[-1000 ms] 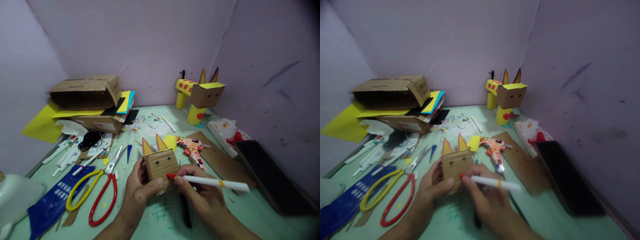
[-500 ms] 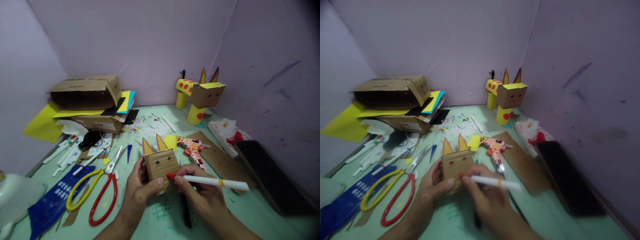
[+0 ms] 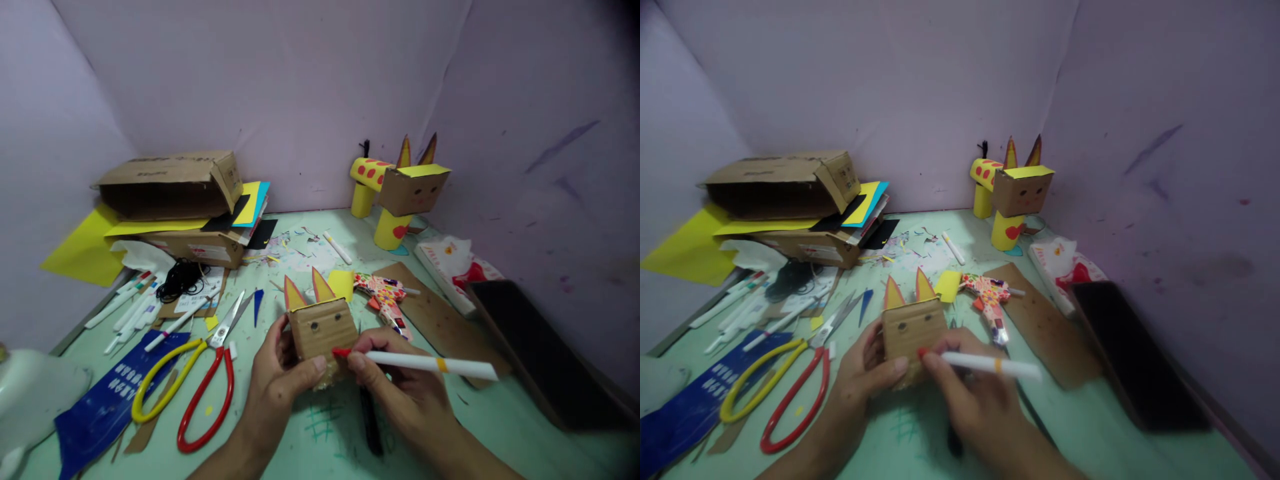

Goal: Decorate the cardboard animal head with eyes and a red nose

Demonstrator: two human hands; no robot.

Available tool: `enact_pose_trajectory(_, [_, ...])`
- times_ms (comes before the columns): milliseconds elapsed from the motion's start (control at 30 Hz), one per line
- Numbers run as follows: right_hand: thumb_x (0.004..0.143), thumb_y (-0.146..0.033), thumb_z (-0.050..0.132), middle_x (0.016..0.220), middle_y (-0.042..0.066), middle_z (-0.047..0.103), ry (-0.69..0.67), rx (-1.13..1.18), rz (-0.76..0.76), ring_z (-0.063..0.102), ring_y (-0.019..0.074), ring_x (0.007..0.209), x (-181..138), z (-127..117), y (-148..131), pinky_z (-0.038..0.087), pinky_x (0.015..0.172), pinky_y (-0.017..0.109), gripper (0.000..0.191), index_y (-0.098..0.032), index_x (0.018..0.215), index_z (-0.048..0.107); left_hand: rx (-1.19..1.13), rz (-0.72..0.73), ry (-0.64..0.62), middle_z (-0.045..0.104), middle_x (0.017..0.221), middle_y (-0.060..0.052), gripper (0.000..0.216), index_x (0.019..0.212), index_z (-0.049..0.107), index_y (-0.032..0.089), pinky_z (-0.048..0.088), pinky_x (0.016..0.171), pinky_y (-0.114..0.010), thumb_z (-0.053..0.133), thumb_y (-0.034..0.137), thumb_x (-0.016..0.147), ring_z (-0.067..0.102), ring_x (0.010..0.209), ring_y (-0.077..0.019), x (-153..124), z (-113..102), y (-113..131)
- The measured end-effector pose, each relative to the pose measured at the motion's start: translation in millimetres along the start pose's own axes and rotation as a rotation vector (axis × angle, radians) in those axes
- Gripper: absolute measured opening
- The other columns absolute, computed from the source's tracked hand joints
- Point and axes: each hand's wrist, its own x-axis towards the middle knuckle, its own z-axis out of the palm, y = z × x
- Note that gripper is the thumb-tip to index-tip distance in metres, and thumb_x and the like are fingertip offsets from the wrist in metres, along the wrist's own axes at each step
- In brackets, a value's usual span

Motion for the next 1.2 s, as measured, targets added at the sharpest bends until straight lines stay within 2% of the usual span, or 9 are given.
enact_pose_trajectory(300, [0.087,-0.031,0.060,0.062,-0.002,0.063,0.015,-0.004,-0.014,0.056,0.0135,0.054,3.5,1.7,0.4,0.041,0.050,0.023,0.016,-0.022,0.074,0.065,0.014,0.000,0.017,0.070,0.117,-0.014,0.081,0.129,0.048,0.012,0.051,0.087,-0.038,0.080,0.030,0.057,0.064,0.107,-0.0332,-0.5,-0.1,0.2])
enact_pose_trajectory(433, [0.089,-0.034,0.058,0.060,-0.002,0.059,-0.005,0.001,0.070,0.052,0.0130,0.050,0.9,0.4,0.7,0.038,0.044,0.023,0.018,-0.021,0.077,0.063,0.006,0.000,0.023,0.071,0.115,-0.014,0.077,0.127,0.050,0.013,0.052,0.087,-0.038,0.080,0.030,0.058,0.065,0.107,-0.0330,-0.3,0.0,0.6])
enact_pose_trajectory(567, [0.092,-0.037,0.054,0.058,-0.004,0.053,-0.019,0.057,0.118,0.047,0.0115,0.044,-2.1,-0.3,1.1,0.036,0.040,0.022,0.020,-0.022,0.080,0.059,-0.008,-0.022,0.019,0.068,0.120,-0.015,0.085,0.132,0.046,0.012,0.052,0.088,-0.040,0.081,0.030,0.056,0.064,0.109,-0.0351,-0.4,0.4,1.2])
enact_pose_trajectory(1200, [0.092,-0.037,0.055,0.056,-0.004,0.052,-0.004,0.058,0.110,0.045,0.0111,0.043,-1.9,1.0,0.4,0.033,0.039,0.022,0.020,-0.022,0.079,0.058,0.027,-0.003,0.057,0.070,0.117,-0.014,0.082,0.129,0.048,0.013,0.051,0.087,-0.039,0.081,0.031,0.056,0.064,0.107,-0.0337,-1.2,1.0,0.9])
